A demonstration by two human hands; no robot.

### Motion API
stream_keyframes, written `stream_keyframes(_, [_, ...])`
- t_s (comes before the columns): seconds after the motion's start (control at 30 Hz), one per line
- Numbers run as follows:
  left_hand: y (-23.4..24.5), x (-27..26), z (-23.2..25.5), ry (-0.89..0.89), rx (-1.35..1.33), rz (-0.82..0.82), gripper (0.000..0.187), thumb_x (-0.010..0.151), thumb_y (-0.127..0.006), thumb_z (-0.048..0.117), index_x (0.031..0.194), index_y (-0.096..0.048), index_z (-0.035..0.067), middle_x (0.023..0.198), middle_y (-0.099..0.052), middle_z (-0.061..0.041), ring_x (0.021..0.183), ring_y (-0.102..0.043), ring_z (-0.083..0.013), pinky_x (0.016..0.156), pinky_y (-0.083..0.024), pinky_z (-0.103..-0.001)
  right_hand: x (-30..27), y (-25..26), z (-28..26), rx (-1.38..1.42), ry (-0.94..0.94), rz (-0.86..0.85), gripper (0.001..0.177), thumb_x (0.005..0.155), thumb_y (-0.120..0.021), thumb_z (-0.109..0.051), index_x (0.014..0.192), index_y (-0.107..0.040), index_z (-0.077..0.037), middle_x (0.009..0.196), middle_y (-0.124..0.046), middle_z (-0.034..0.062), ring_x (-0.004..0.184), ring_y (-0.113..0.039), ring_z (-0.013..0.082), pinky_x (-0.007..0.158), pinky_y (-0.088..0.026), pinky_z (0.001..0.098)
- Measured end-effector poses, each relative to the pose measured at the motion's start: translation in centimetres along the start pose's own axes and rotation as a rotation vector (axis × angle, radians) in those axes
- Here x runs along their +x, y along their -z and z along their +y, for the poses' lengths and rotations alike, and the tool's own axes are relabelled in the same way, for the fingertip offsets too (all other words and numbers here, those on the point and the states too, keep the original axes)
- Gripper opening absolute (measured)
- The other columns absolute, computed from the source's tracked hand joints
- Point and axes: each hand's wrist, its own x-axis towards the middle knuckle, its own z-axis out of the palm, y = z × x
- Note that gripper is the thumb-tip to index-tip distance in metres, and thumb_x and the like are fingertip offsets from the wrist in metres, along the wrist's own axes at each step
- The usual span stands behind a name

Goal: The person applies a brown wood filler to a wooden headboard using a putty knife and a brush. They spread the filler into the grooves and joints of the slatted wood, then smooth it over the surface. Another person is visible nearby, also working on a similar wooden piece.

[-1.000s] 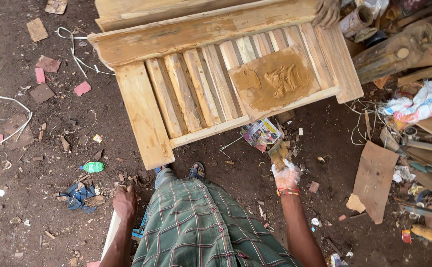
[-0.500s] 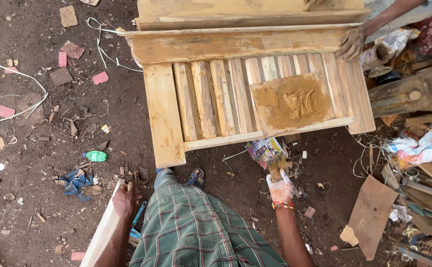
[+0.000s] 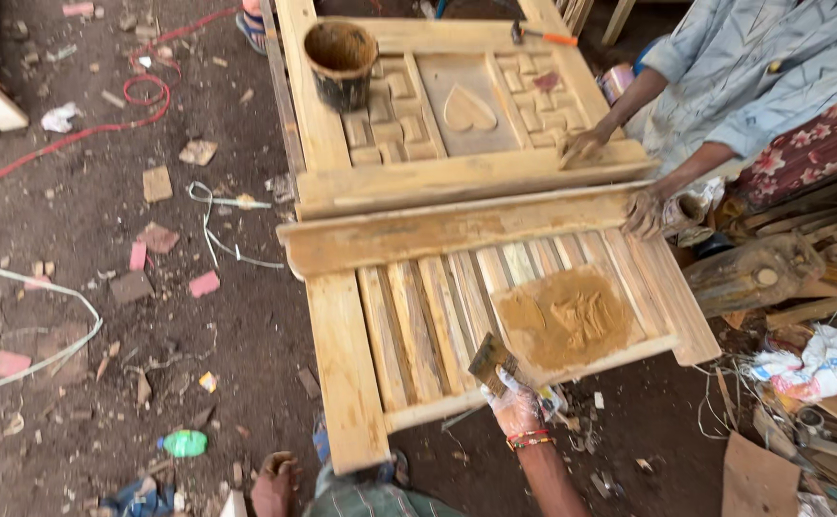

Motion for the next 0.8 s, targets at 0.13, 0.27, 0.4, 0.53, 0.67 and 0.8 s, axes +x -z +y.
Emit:
stream_keyframes(0.13, [-4.6, 2.7, 5.0, -0.291, 0.219, 0.111, 0.039, 0.098, -0.056, 0.025, 0.13, -0.061, 0.004, 0.118, -0.071, -0.014, 0.102, -0.069, -0.0262, 0.086, -0.053, -0.039, 4.0, -5.4, 0.4, -0.107, -0.069, 0.049, 0.038, 0.082, -0.072, -0.009, 0.12, -0.068, -0.008, 0.115, -0.074, 0.0052, 0.105, -0.069, 0.0221, 0.085, -0.053, 0.0392])
stream_keyframes(0.27, [-9.9, 6.1, 9.6, -0.197, 0.495, 0.078, 0.06, 0.098, -0.053, 0.038, 0.146, -0.048, 0.003, 0.125, -0.066, -0.017, 0.113, -0.064, -0.0272, 0.102, -0.051, -0.043, 8.4, -9.5, 1.8, -0.144, -0.036, 0.01, 0.034, 0.082, -0.073, -0.011, 0.116, -0.069, -0.003, 0.113, -0.074, 0.0099, 0.104, -0.069, 0.0266, 0.091, -0.053, 0.044])
stream_keyframes(0.4, [-13.6, 7.9, 10.5, -0.499, 0.631, 0.213, 0.057, 0.101, -0.04, 0.038, 0.143, -0.047, 0.0, 0.122, -0.063, -0.021, 0.113, -0.061, -0.0337, 0.103, -0.049, -0.046, 13.0, -13.0, 2.2, -0.272, 0.035, -0.049, 0.037, 0.082, -0.074, -0.012, 0.117, -0.07, -0.002, 0.115, -0.073, 0.0104, 0.108, -0.068, 0.0254, 0.098, -0.052, 0.0438])
stream_keyframes(0.53, [-14.1, 7.4, 9.7, -0.615, 0.604, 0.301, 0.058, 0.095, -0.047, 0.032, 0.141, -0.046, -0.003, 0.123, -0.06, -0.029, 0.113, -0.058, -0.0444, 0.096, -0.048, -0.052, 17.1, -15.5, 1.4, -0.311, -0.105, 0.037, 0.033, 0.08, -0.073, -0.014, 0.111, -0.068, -0.004, 0.113, -0.073, 0.0107, 0.108, -0.07, 0.0272, 0.096, -0.053, 0.051])
stream_keyframes(0.67, [-13.7, 6.9, 10.5, -0.57, 0.566, 0.234, 0.055, 0.096, -0.047, 0.029, 0.142, -0.045, -0.001, 0.123, -0.059, -0.028, 0.112, -0.058, -0.0446, 0.097, -0.048, -0.052, 21.9, -16.7, 4.2, -0.373, -0.241, 0.015, 0.04, 0.082, -0.072, -0.009, 0.121, -0.066, -0.005, 0.125, -0.071, 0.0091, 0.118, -0.067, 0.0254, 0.107, -0.049, 0.0504])
stream_keyframes(0.8, [-13.8, 6.3, 13.1, -0.5, 0.601, 0.211, 0.059, 0.094, -0.048, 0.027, 0.146, -0.041, 0.0, 0.127, -0.057, -0.027, 0.116, -0.057, -0.0443, 0.098, -0.048, -0.05, 25.2, -17.3, 11.0, -0.409, -0.306, 0.164, 0.044, 0.084, -0.076, -0.003, 0.127, -0.063, 0.0, 0.128, -0.068, 0.01, 0.115, -0.066, 0.0274, 0.107, -0.051, 0.0543])
